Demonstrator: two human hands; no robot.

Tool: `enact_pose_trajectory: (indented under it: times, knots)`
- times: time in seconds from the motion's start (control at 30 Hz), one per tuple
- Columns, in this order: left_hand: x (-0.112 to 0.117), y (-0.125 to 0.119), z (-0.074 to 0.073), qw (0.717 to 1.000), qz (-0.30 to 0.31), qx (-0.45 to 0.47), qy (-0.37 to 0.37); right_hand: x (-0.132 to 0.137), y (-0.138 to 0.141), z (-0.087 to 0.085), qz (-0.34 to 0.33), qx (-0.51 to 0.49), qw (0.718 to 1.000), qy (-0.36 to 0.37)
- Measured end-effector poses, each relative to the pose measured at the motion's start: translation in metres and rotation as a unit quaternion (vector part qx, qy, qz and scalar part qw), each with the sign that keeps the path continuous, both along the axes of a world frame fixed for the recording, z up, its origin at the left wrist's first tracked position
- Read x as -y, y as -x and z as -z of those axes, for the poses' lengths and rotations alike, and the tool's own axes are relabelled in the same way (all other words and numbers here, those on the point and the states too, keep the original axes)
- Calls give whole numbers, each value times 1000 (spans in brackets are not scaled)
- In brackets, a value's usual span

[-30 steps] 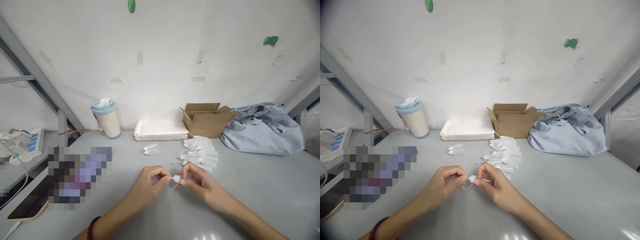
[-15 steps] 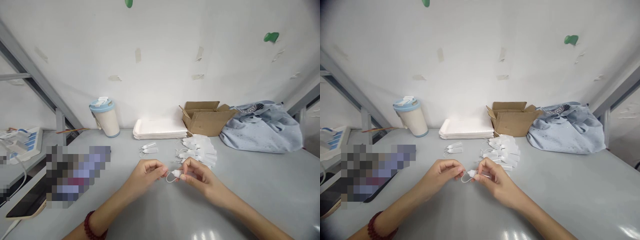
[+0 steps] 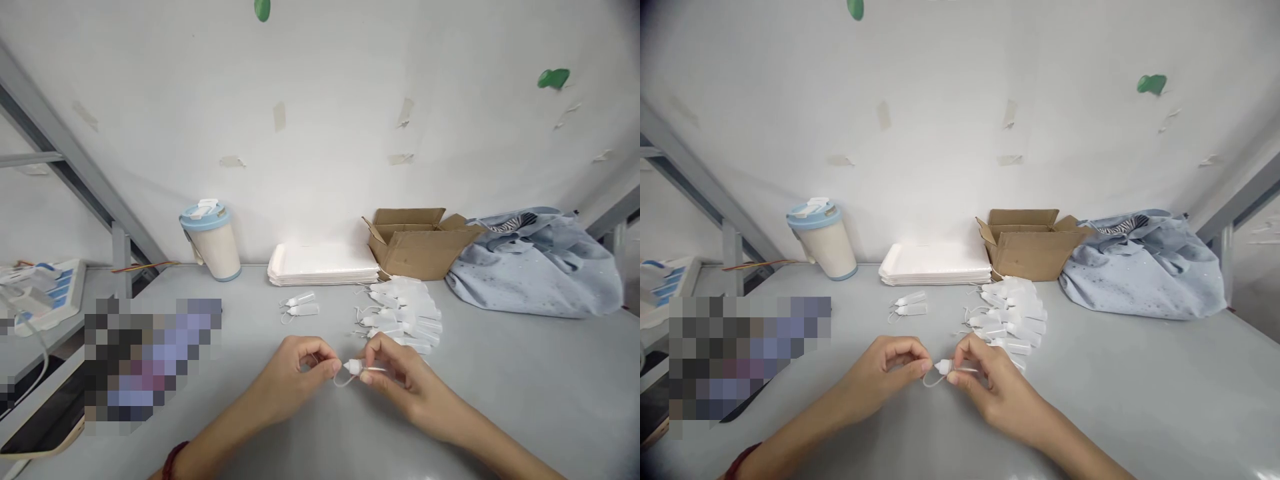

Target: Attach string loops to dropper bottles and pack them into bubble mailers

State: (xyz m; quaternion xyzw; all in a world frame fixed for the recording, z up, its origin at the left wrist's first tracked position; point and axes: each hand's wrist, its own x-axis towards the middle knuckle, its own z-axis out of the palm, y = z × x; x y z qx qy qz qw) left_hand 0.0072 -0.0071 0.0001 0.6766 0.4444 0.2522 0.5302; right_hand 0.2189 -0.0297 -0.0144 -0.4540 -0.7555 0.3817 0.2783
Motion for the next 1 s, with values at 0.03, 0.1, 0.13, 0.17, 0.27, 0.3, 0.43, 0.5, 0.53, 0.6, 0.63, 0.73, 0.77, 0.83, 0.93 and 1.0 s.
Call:
enact_pose_trajectory:
  times: [0.03, 0.1, 0.13, 0.17, 0.27, 0.3, 0.43, 0.5, 0.53, 0.6, 0.63, 0.73, 0.77, 0.83, 0.93, 1.0]
  knots:
    - [-4, 3, -2, 1000, 3, -15, -7, -3, -2, 1, -1, 26, 999, -36]
    - [-13, 13, -7, 998, -13, -49, -30, -10, -8, 2, 7, 78, 988, -133]
    - [-18, 18, -9, 996, -34, -68, -42, -14, -12, 3, 20, 104, 976, -191]
    - [-23, 24, -10, 993, -55, -90, -53, -18, -15, 5, 33, 130, 960, -244]
    - [-34, 38, -10, 980, -103, -151, -77, -30, -24, 9, 58, 195, 918, -340]
    - [-36, 41, -8, 975, -113, -171, -81, -33, -26, 10, 62, 216, 908, -355]
    - [-40, 44, -2, 956, -116, -253, -90, -37, -29, 15, 57, 286, 894, -341]
    - [-40, 44, 1, 948, -109, -284, -94, -37, -28, 17, 56, 299, 897, -320]
    - [-41, 44, 3, 945, -109, -294, -96, -36, -28, 18, 58, 301, 899, -314]
    - [-42, 43, 6, 940, -113, -306, -97, -36, -28, 19, 65, 304, 899, -309]
    - [-43, 44, 7, 939, -116, -308, -99, -36, -27, 20, 69, 305, 898, -310]
    - [-47, 45, 10, 936, -127, -310, -106, -36, -27, 21, 78, 314, 893, -314]
    - [-48, 45, 11, 936, -129, -310, -109, -36, -27, 22, 78, 315, 892, -315]
    - [-49, 46, 13, 934, -132, -311, -114, -37, -28, 23, 77, 314, 892, -315]
    - [-48, 46, 13, 932, -134, -313, -122, -38, -29, 23, 82, 302, 896, -314]
    - [-47, 46, 13, 931, -134, -314, -127, -38, -29, 22, 87, 292, 900, -312]
